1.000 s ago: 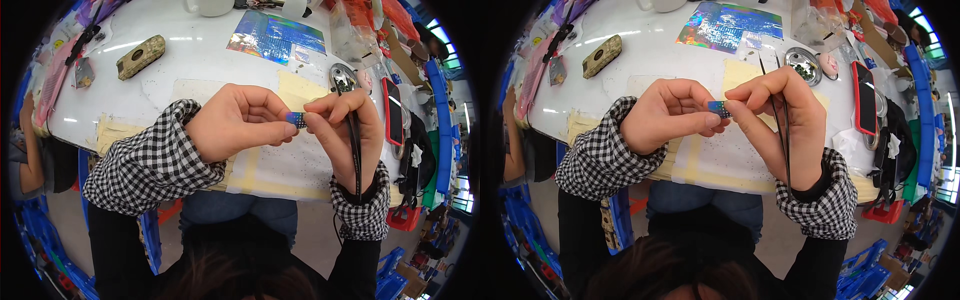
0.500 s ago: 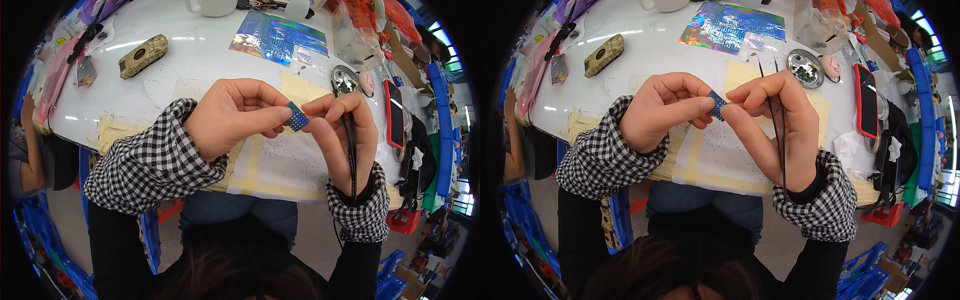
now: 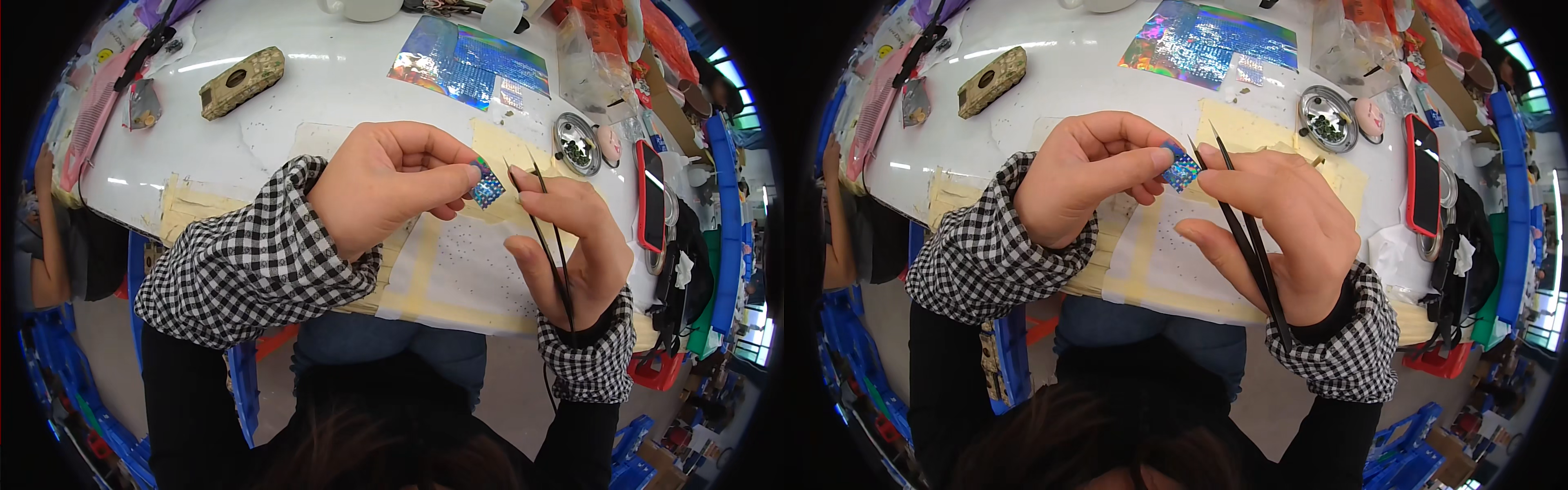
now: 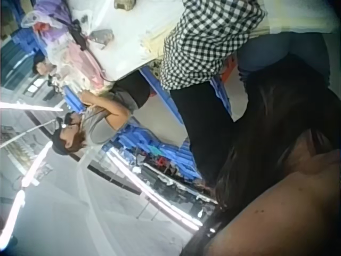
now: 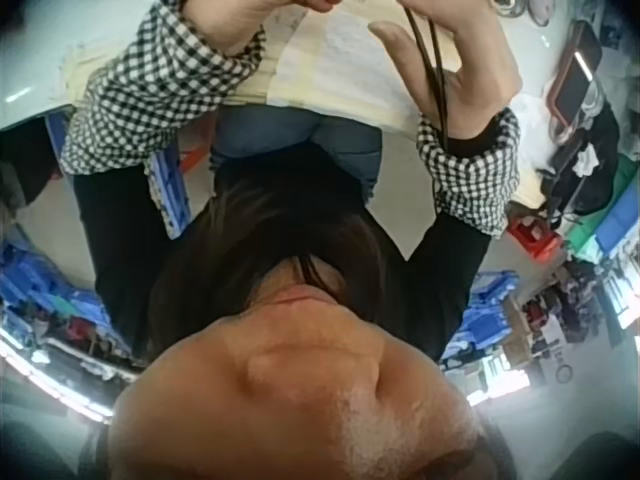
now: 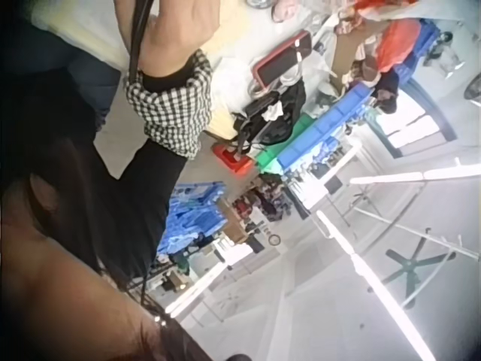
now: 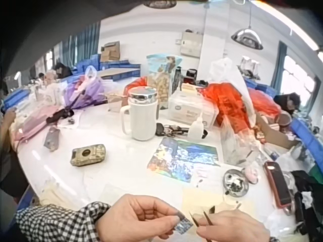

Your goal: Using tweezers to precisely place small electronic components onto a grid-like substrate.

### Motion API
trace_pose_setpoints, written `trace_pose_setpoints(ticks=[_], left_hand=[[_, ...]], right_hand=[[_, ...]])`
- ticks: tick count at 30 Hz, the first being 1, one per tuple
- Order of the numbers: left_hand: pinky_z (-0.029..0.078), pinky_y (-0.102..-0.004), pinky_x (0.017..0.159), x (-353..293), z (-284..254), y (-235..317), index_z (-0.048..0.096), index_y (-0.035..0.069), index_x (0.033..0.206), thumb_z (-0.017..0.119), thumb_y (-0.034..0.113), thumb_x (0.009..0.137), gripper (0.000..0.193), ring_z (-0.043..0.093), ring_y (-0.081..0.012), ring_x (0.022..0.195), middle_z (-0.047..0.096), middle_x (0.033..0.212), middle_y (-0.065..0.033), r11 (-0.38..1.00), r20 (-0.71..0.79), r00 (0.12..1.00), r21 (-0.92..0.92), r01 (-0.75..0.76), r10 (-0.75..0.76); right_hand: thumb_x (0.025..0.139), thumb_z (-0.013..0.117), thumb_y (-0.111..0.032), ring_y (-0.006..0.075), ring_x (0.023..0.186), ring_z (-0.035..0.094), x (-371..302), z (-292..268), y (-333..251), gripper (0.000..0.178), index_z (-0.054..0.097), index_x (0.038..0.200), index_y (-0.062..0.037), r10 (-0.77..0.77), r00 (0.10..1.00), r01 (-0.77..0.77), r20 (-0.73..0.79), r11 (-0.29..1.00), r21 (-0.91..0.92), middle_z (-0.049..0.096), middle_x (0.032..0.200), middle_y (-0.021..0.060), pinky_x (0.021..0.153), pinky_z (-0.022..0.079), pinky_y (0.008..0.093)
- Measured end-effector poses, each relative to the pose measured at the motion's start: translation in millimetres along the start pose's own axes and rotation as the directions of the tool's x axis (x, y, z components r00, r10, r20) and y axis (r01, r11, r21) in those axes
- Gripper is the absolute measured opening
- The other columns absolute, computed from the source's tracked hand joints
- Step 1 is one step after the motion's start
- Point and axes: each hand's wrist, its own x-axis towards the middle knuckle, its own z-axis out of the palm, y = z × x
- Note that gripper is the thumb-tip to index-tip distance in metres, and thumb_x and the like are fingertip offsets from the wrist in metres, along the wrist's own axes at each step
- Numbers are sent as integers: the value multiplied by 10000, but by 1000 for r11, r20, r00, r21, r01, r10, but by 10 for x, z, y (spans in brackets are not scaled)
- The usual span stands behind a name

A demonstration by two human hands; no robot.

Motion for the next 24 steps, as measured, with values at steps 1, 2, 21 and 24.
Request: trace_pose_setpoints(ticks=[1, 2, 21, 24], left_hand=[[505, -218, 672, 1, -2, -1, 645, -6, 967, 639, 148, 867, 184, 611, -80, 704, 657, 807, -50, 1000, 6, 1000, 6, -2, 2], [504, -217, 671, -2, 2, 5, 646, -5, 963, 639, 149, 868, 182, 611, -79, 704, 656, 807, -49, 1000, 12, 1000, 11, -3, 3], [496, -221, 660, -6, 11, -1, 653, 0, 942, 633, 161, 871, 177, 607, -83, 692, 657, 779, -51, 999, 2, 1000, 24, -23, 23], [495, -217, 660, -10, 4, -1, 652, -2, 942, 633, 158, 871, 176, 606, -83, 692, 657, 783, -52, 1000, 5, 1000, 20, -22, 22]], right_hand=[[707, 784, -156, 294, 874, 639, -4, -14, -3, 353, 597, 965, -3, -4, 999, 3, 41, 1000, 10, 657, 978, 183, 774, 503, 357], [750, 756, -197, 294, 902, 636, -13, -37, -3, 348, 582, 980, -3, -7, 997, 5, 83, 1000, 19, 651, 1006, 207, 800, 490, 363], [764, 725, -89, 322, 878, 642, 3, -8, -44, 231, 569, 917, -14, -51, 988, 58, 148, 997, -45, 663, 996, 195, 786, 504, 377], [762, 726, -84, 321, 873, 643, 6, -6, -43, 229, 570, 913, -11, -63, 988, 70, 142, 996, -51, 664, 995, 194, 782, 506, 377]])
